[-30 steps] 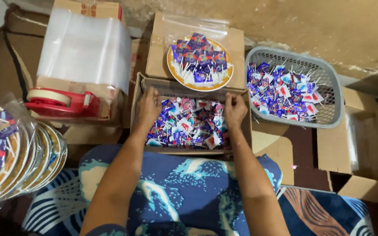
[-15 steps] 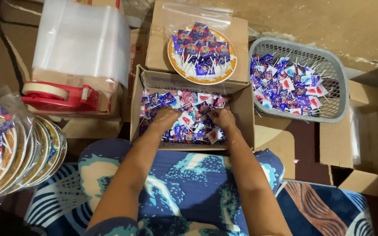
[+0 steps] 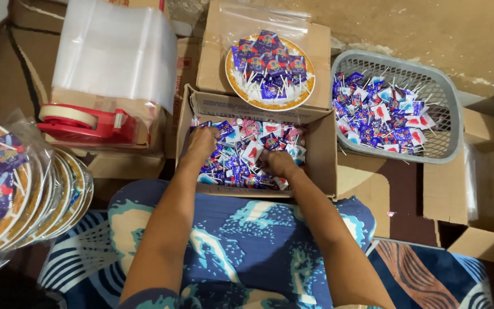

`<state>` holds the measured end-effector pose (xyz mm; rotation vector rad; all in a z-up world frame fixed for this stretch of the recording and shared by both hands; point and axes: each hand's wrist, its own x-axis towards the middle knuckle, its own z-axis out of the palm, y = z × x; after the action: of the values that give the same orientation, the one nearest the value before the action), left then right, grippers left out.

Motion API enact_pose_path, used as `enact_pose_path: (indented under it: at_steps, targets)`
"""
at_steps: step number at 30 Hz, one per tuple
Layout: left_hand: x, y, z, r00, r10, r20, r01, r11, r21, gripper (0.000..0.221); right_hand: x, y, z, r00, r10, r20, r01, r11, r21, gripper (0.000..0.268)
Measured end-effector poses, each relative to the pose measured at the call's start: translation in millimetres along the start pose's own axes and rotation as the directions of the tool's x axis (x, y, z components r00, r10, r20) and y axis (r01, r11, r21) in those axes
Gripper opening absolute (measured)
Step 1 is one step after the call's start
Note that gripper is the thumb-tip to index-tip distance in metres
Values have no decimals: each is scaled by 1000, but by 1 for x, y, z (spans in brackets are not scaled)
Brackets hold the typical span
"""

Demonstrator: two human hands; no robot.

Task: The person sorts lollipops from a basket and a plate into a cardboard box by hand.

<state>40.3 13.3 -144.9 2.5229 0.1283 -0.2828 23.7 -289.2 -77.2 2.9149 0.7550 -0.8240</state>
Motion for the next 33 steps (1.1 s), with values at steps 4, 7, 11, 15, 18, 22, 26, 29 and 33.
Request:
enact_pose_path:
  at_steps: [4,7,11,15,18,22,26,29,33]
  targets:
    - [-27,26,-23,1000,11,26,-10,999,-33,25,-7,12,-3,994,47,-102,-25,979,203,31]
    - [-24,21,-13,999,-13,38,11,999,53,24,-13,20,-11,913,119,-390,59,908,415,15]
    - [-32,25,-21,992,-51,116,38,994,105,23,-13,33,-12,785,173,-595,188,848,495,13]
    - [-58,53,-49,961,-126,247,66,969,239,29,-5,43,2,925,203,-320,-53,906,421,21]
    - [-54,49,-45,951,-146,272,90,974,208,29,1,47,15,984,150,-92,-117,947,299,24]
    - [-42,39,-32,950,-145,275,101,981,169,27,8,57,24,983,182,8,-173,921,349,25]
    - [-53,52,-46,943,-156,296,136,987,88,30,6,46,11,975,182,-129,-116,908,403,23]
    - [-54,51,-46,946,-138,294,124,990,66,30,-9,7,-16,974,60,-219,33,916,400,41]
    - [-51,47,-45,948,-130,290,120,991,52,32,-24,-29,-39,984,-80,-157,119,958,259,49]
